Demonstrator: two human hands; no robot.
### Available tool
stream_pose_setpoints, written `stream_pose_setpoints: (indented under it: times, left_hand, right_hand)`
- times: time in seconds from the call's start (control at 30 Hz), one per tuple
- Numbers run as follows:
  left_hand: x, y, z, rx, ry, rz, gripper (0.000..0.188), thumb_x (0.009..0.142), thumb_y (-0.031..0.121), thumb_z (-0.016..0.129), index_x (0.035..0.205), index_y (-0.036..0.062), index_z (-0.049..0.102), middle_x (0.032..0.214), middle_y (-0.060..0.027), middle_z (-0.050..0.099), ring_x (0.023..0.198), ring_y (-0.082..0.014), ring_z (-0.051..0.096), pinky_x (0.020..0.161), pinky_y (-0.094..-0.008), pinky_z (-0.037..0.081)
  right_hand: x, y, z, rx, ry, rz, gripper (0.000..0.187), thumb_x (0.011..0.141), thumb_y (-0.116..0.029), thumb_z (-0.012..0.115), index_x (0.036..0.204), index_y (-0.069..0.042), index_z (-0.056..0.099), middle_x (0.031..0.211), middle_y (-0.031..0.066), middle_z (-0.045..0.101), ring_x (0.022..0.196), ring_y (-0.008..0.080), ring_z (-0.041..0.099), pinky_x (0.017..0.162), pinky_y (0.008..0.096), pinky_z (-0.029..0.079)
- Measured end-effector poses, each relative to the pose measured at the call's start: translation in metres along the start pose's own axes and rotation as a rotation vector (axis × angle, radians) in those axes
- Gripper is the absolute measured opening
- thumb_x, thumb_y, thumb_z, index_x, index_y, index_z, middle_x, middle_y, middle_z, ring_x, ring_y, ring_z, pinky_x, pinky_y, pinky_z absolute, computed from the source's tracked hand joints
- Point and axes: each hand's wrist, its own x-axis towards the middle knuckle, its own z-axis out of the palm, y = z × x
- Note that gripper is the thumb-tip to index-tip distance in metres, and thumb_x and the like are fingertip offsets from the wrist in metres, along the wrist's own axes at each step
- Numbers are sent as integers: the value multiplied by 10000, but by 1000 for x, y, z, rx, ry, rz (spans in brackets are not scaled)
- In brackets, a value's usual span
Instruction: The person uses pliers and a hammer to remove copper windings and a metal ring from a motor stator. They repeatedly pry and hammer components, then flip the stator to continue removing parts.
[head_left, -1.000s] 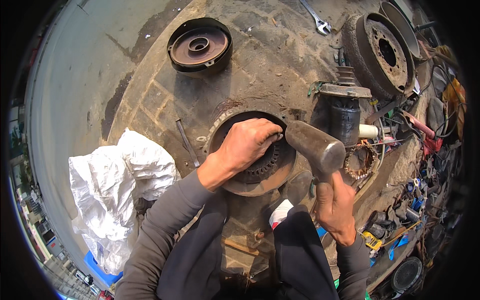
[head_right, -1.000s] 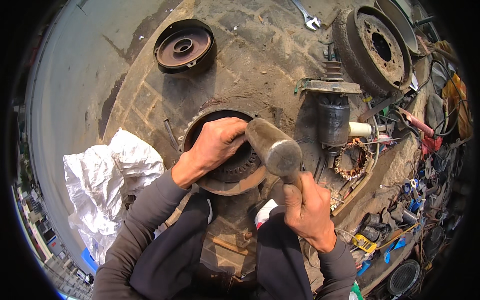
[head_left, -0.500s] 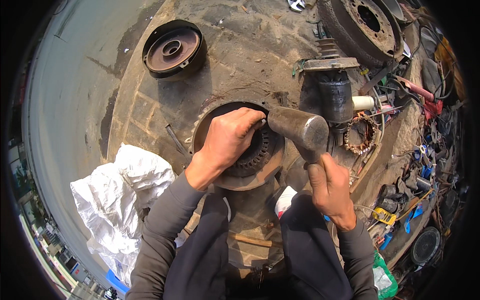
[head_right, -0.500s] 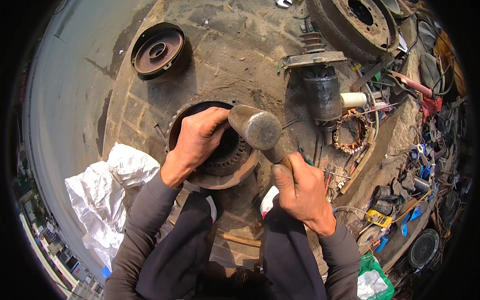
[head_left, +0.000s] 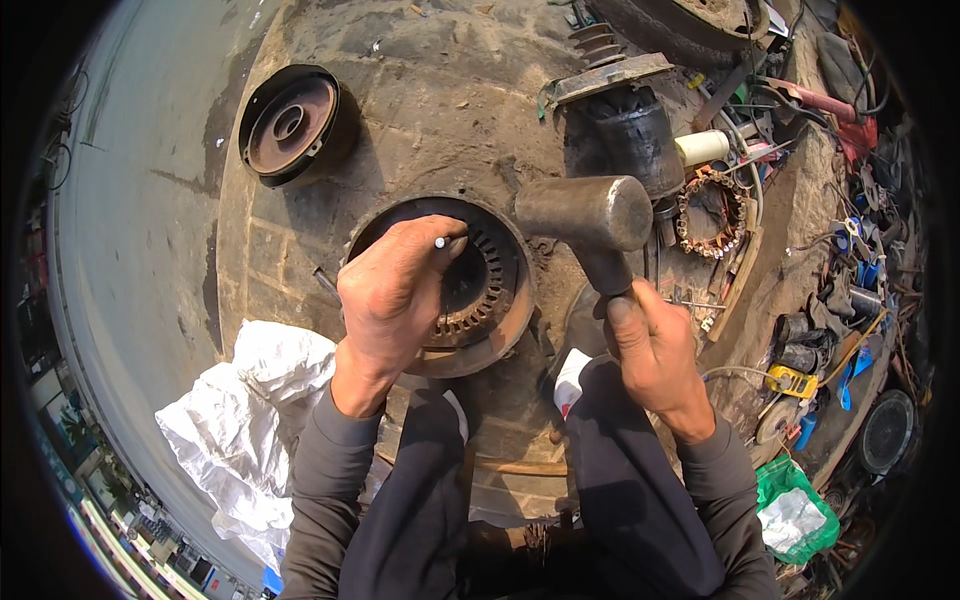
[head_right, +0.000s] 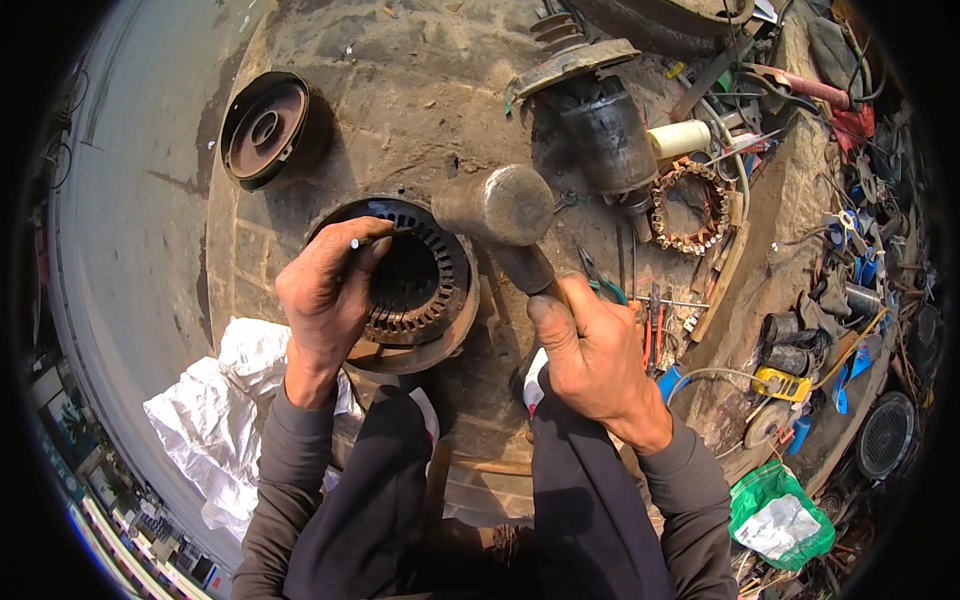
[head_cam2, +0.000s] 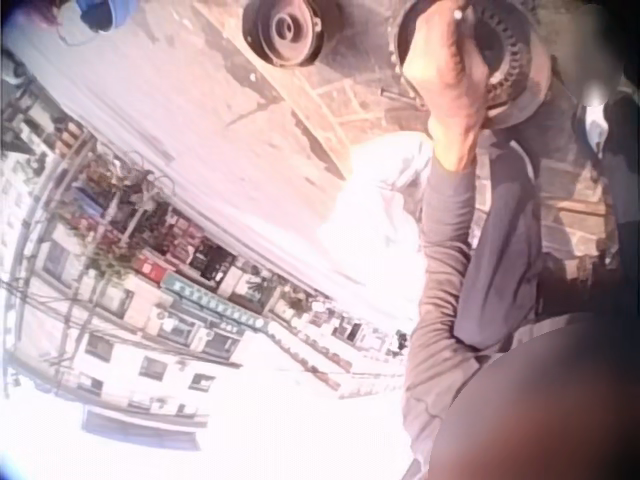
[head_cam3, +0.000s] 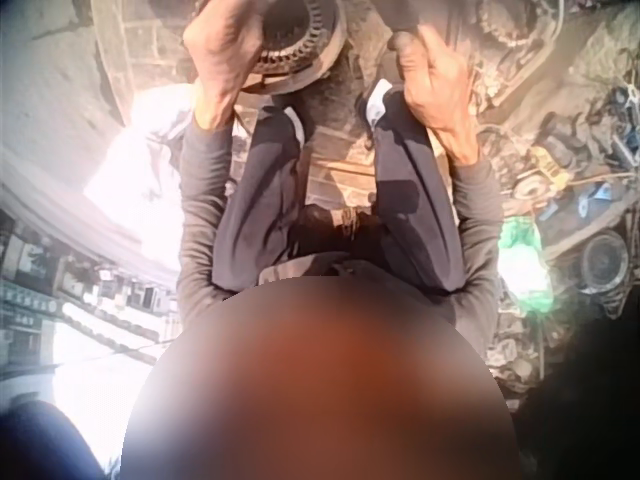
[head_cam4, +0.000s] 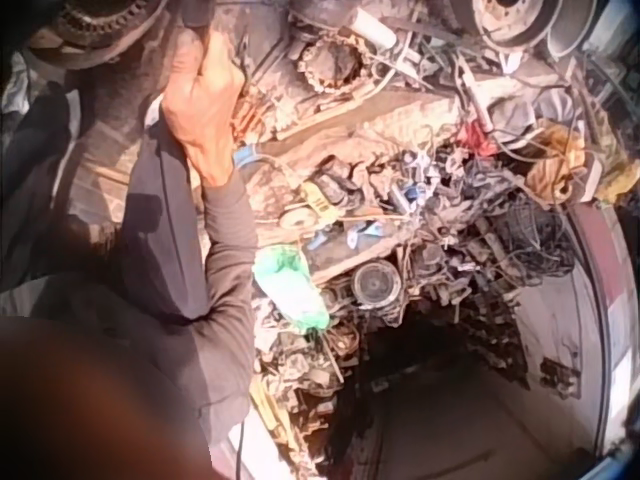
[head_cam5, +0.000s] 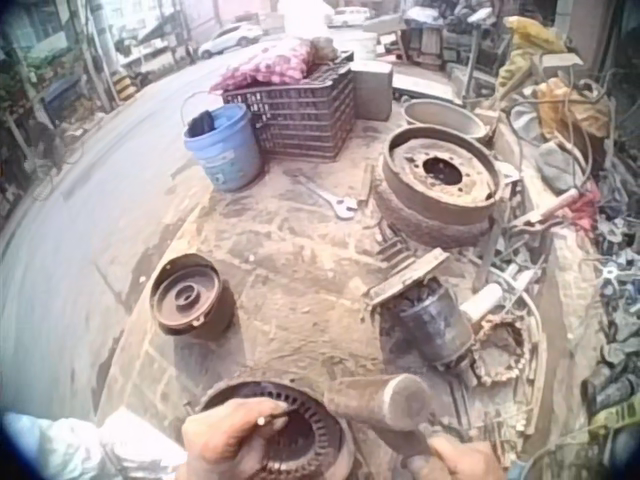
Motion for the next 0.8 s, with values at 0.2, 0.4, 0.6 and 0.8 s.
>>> stream_pose_setpoints:
  times: [0.2, 0.4, 0.6, 0.8]
  left_hand:
    - [-4, -4, -2, 26, -86, -10, 262, 877, -142, 765, 1106, -14, 767, 1016, -152, 795, 939, -259, 788, 843, -331, 608]
    - [-4, -20, 14, 52, -190, 93, 340, 811, -96, 765, 1128, 26, 759, 1066, -135, 794, 967, -327, 781, 835, -380, 630]
    - [-6, -27, 20, -3, -170, 67, 293, 835, -45, 754, 1110, 53, 746, 1054, -104, 779, 954, -318, 764, 813, -388, 622]
    - [-8, -34, 23, -11, -120, 115, 381, 749, -80, 743, 1106, 53, 754, 1022, -107, 786, 945, -318, 775, 802, -399, 639]
  right_hand:
    - [0, -5, 0, 5, -17, -34, 302, 1113, -286, 637, 1060, 10, 657, 715, 151, 620, 604, 319, 618, 582, 403, 471]
    - [-8, -14, -6, 9, -67, -13, 258, 1098, -230, 657, 1056, 24, 644, 710, 151, 593, 602, 322, 623, 586, 397, 479]
    - [2, -8, 5, -100, -33, -327, 243, 1086, -219, 678, 1047, 18, 639, 737, 155, 624, 598, 341, 657, 565, 413, 496]
    - [0, -24, -14, -258, -144, -149, 309, 1105, -286, 668, 1060, 19, 636, 723, 151, 628, 621, 326, 694, 574, 421, 510]
